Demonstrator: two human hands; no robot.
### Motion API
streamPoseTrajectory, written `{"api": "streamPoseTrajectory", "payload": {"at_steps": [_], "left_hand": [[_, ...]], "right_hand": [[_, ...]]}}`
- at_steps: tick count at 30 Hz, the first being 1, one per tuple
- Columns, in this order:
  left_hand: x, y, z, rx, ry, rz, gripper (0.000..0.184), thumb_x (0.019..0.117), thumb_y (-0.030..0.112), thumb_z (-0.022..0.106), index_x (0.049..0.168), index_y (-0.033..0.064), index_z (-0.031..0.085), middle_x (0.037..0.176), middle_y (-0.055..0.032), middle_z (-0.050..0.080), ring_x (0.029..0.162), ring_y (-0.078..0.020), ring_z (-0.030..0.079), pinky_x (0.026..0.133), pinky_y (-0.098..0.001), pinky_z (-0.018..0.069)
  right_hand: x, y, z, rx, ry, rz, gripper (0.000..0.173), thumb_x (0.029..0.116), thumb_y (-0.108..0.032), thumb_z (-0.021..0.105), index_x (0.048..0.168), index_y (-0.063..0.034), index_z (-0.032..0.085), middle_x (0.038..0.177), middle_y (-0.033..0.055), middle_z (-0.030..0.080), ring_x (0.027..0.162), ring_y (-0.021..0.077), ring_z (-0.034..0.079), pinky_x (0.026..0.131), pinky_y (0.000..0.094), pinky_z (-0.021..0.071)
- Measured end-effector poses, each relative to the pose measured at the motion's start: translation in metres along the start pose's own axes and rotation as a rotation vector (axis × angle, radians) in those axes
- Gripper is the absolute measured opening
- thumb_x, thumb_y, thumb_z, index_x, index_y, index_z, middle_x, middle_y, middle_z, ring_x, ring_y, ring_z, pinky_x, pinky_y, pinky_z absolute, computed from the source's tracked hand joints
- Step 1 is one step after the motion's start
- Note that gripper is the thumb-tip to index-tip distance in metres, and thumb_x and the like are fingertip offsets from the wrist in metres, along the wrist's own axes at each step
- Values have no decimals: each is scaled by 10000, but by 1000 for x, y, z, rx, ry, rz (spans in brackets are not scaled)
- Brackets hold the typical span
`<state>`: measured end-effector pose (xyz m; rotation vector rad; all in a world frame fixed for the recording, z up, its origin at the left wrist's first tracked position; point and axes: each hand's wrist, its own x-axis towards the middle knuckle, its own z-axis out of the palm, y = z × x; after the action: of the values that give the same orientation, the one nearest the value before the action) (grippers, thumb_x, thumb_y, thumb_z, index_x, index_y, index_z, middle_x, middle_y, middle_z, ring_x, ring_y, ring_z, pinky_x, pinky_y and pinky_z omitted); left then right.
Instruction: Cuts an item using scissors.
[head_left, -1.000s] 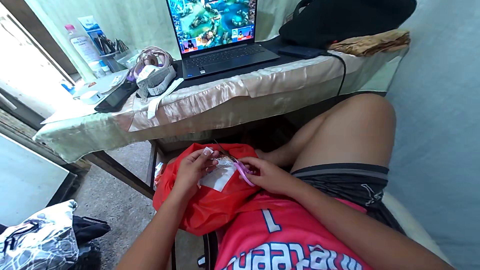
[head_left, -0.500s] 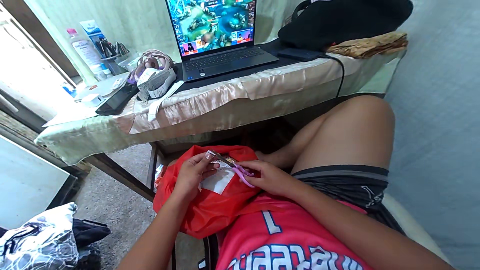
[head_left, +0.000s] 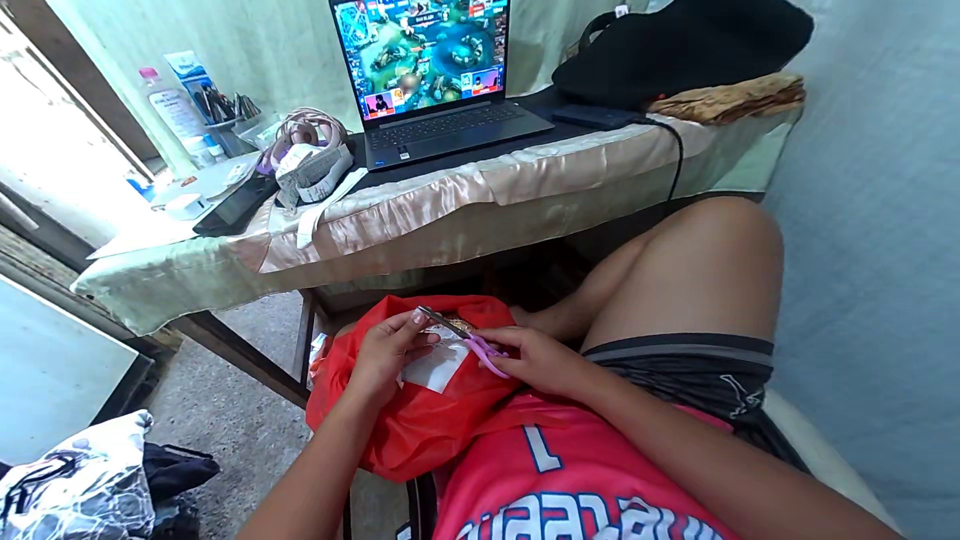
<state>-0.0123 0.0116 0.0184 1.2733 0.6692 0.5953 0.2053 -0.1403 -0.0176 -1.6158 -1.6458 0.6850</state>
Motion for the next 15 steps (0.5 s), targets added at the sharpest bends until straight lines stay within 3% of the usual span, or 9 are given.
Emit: {"api": "streamPoseTrajectory", "payload": {"at_steps": [15], "left_hand": [[1, -1, 0, 4, -4, -10, 276, 1061, 189, 572, 1211, -17, 679, 1089, -144, 742, 905, -241, 745, 834, -391, 630]], "right_hand": [[-1, 1, 1, 3, 5, 12, 430, 1021, -296, 621, 1434, -177, 610, 1250, 14, 696, 1103, 61, 652, 1009, 281, 522]]}}
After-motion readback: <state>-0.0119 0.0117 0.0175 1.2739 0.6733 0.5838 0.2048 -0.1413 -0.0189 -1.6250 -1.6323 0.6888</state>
